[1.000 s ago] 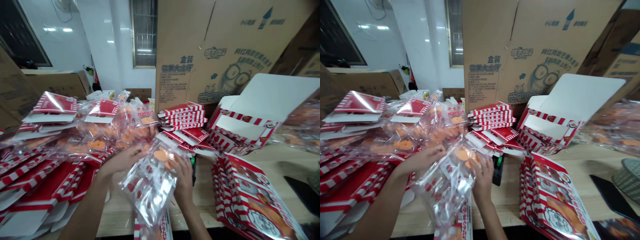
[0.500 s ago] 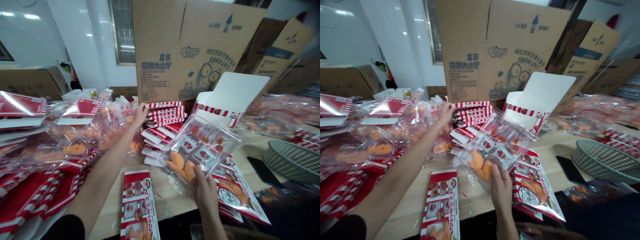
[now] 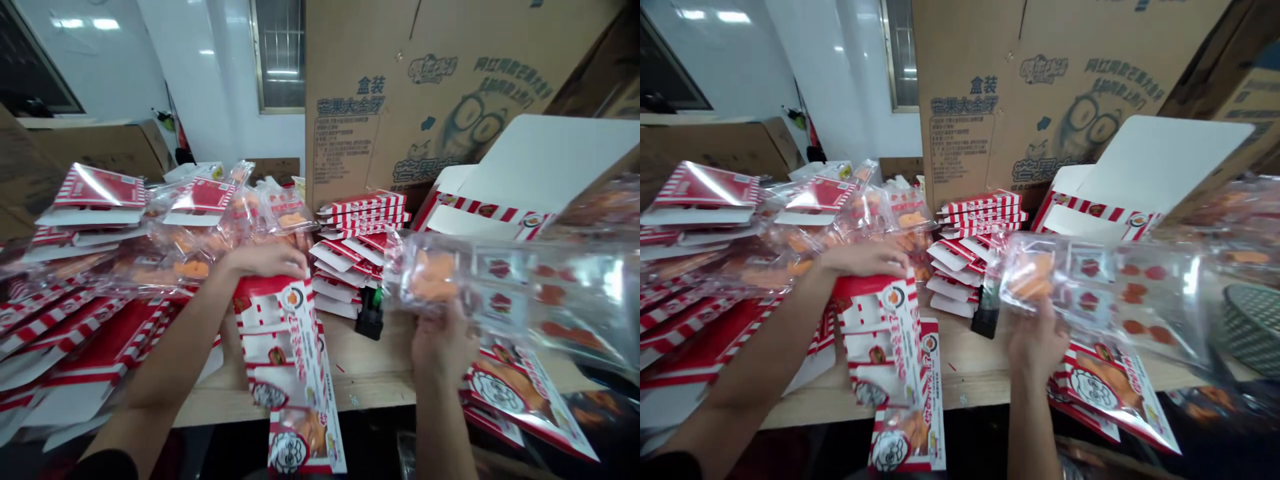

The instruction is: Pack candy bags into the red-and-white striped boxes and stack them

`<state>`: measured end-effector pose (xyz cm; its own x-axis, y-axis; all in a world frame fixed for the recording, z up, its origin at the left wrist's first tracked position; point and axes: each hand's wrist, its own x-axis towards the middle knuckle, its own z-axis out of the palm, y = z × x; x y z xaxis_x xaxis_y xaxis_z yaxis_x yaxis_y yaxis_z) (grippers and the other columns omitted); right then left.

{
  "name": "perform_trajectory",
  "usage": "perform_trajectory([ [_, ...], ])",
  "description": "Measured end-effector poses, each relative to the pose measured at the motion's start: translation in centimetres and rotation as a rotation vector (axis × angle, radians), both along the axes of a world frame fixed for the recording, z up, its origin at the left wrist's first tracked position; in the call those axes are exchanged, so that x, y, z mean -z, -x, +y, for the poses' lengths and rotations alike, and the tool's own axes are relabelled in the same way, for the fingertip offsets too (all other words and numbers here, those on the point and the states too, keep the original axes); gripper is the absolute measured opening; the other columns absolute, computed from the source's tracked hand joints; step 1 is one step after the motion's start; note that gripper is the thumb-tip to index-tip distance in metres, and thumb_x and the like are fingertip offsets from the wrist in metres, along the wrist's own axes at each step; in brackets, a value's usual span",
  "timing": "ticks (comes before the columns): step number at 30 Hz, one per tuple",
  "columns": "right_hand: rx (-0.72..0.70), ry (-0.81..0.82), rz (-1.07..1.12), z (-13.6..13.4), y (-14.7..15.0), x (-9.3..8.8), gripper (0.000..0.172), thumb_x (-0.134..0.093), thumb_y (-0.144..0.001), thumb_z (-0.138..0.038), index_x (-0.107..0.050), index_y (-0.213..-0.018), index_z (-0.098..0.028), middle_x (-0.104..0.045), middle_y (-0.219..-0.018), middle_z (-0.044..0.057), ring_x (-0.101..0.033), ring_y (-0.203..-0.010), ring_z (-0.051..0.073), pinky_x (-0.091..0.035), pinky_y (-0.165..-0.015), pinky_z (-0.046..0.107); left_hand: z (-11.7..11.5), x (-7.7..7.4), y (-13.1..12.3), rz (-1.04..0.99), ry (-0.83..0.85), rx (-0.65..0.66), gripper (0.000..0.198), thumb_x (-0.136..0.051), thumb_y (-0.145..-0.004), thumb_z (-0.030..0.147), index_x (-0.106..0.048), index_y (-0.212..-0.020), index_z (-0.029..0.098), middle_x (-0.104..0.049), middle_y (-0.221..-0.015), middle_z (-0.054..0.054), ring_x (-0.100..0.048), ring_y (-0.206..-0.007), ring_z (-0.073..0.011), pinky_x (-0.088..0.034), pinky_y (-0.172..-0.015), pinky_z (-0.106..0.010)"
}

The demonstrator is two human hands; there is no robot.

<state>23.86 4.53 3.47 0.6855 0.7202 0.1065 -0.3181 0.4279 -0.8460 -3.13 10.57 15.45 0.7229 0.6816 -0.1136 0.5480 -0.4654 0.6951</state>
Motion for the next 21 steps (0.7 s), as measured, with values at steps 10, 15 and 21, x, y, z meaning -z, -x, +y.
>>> perform_trajectory([
  [10, -0.756, 0.276, 0.101, 1.0, 6.9, 4.6, 0.023, -0.077, -0.054, -0.033, -0.066, -0.067, -0.016, -0.069, -0.069, 0.004, -0.064, -0.063, 0.017, -0.051, -0.06, 0.028, -3.0, 8.5, -5.1, -0.071, 0.235, 0.078, 0.012, -0.069, -0.067, 0.027, -0.065, -0.075, 0.02, -0.062, -0.071, 0.004, -0.054, -0.068, -0.0129, -0.038, -0.06, -0.019],
  [15, -0.977, 0.398, 0.067, -0.2, 4.0, 4.6, 0.029, -0.076, -0.054, -0.027, -0.07, -0.081, -0.018, -0.072, -0.072, 0.004, -0.066, -0.066, 0.021, -0.052, -0.063, 0.03, -4.3, 7.7, -0.3, -0.051, 0.373, 0.074, 0.016, -0.068, -0.069, 0.036, -0.067, -0.076, 0.021, -0.066, -0.07, 0.001, -0.059, -0.063, -0.015, -0.042, -0.055, -0.021],
  [21, -0.996, 0.406, 0.033, -0.9, 2.5, 4.4, 0.024, -0.074, -0.055, -0.03, -0.072, -0.077, -0.023, -0.073, -0.081, 0.003, -0.067, -0.079, 0.026, -0.051, -0.073, 0.036, -8.3, 10.7, 1.8, -0.231, 0.371, -0.133, 0.04, -0.064, -0.074, 0.031, -0.058, -0.114, 0.025, -0.067, -0.097, -0.002, -0.06, -0.089, -0.0178, -0.045, -0.078, -0.027],
])
